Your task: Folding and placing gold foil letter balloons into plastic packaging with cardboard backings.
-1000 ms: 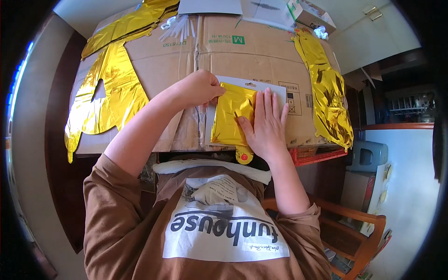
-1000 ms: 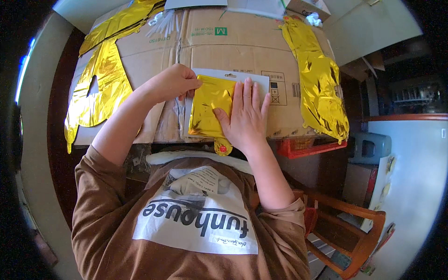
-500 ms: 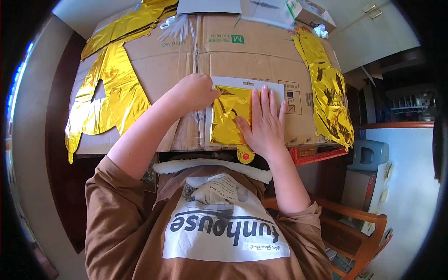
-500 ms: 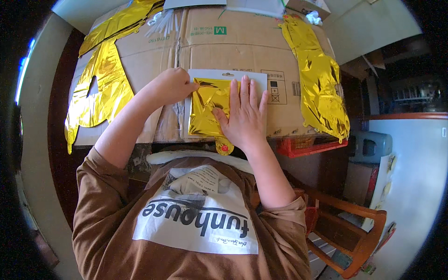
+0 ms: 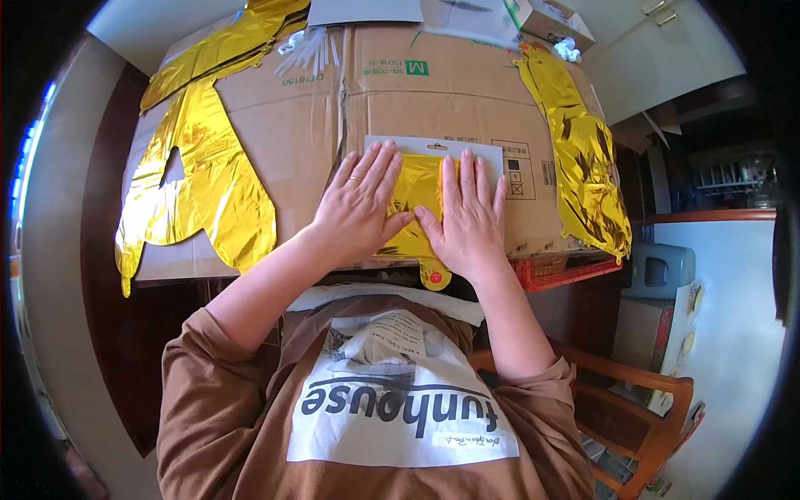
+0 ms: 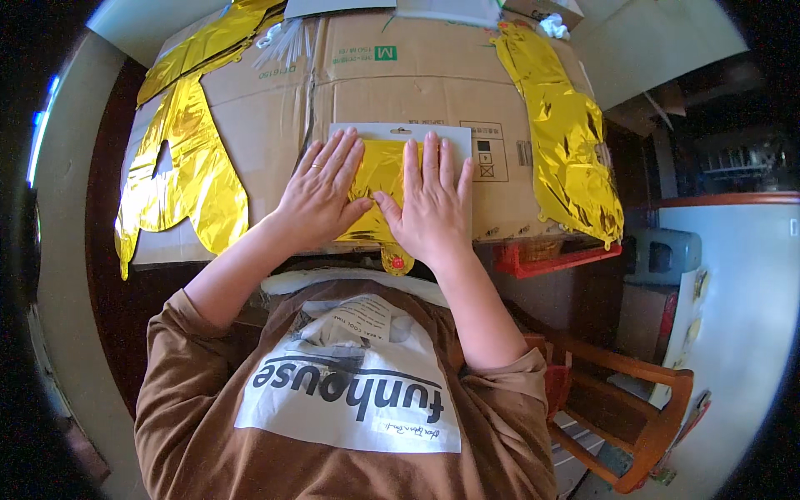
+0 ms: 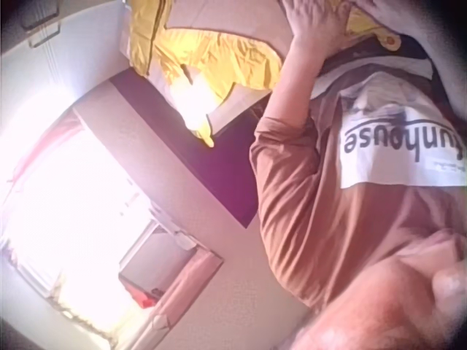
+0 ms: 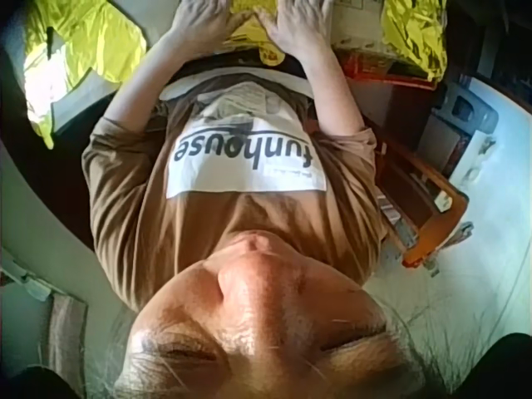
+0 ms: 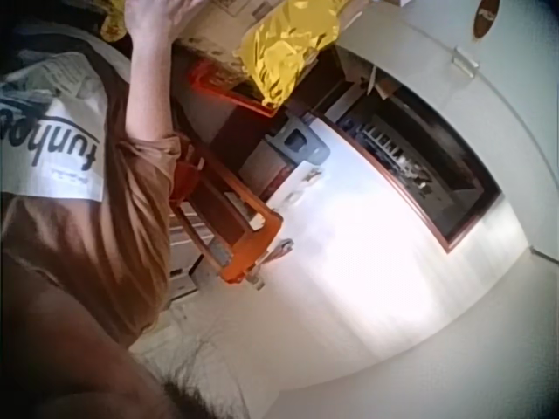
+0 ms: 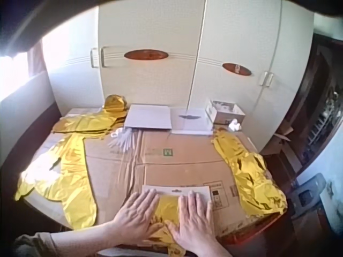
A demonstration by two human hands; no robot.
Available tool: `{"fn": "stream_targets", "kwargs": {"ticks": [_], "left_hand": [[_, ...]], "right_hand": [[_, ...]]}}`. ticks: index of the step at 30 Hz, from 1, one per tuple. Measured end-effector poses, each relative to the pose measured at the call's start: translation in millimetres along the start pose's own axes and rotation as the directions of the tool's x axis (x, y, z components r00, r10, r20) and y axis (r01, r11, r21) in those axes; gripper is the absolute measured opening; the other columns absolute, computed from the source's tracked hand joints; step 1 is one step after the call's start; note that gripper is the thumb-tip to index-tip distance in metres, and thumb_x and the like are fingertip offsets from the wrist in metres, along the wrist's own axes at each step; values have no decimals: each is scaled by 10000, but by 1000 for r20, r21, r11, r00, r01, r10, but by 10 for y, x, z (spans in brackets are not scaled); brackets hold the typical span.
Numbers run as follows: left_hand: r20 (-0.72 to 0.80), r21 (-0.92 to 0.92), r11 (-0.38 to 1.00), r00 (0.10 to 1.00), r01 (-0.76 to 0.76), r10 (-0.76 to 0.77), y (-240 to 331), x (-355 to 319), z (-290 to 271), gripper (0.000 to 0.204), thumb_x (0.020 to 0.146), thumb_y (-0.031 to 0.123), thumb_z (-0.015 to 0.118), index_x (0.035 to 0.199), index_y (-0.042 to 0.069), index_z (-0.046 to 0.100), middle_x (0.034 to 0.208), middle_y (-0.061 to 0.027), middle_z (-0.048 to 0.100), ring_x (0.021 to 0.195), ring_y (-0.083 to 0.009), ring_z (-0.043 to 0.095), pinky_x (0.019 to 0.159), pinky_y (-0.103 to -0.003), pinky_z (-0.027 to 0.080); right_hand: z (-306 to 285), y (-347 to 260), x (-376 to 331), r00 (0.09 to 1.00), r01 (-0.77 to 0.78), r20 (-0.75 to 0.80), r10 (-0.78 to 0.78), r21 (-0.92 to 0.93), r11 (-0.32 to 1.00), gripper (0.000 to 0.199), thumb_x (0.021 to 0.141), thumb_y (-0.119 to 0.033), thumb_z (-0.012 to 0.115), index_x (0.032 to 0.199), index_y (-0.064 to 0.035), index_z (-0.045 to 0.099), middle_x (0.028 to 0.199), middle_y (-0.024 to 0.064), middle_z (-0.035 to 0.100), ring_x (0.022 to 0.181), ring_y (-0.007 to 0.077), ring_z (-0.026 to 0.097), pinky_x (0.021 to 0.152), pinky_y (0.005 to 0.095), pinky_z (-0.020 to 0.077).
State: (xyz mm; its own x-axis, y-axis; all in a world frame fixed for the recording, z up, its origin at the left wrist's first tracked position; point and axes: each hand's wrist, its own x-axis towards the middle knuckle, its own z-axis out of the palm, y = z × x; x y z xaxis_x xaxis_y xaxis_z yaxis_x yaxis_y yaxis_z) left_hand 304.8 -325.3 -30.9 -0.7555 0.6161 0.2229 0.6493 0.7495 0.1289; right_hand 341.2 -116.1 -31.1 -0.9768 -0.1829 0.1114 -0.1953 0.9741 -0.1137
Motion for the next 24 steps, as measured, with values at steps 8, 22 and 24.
{"fn": "stream_targets", "kwargs": {"ticks": [8,22,24], "left_hand": [[61,14,1000,998,9,-10,-9,-41,-37,842,991,542,493,1519,-87,304,1614,-255,276,1530,-363,221,1241,-521,126],[-169,-430,903,983,-5,-75,-79,116,-206,723,981,284,604,1564,4,279,1583,-256,333,1494,-386,292,1231,-458,228],[-120,-353,933,992,-76,35,175,176,-192,738,986,339,596,1541,-44,294,1574,-277,334,1488,-406,294,1226,-494,223]], "right_hand": [[-16,-5,-12,1000,-3,22,3,19,1000,831,1006,-564,447,1582,-6,228,1644,267,179,1534,409,162,1212,620,62],[-10,-20,-6,1000,-3,-14,3,7,1000,826,991,-535,492,1564,13,265,1619,292,226,1517,433,197,1202,640,91],[-4,-11,-7,1000,2,-7,-2,-19,1000,819,994,-533,485,1567,8,262,1623,289,218,1520,430,190,1204,639,86]]}}
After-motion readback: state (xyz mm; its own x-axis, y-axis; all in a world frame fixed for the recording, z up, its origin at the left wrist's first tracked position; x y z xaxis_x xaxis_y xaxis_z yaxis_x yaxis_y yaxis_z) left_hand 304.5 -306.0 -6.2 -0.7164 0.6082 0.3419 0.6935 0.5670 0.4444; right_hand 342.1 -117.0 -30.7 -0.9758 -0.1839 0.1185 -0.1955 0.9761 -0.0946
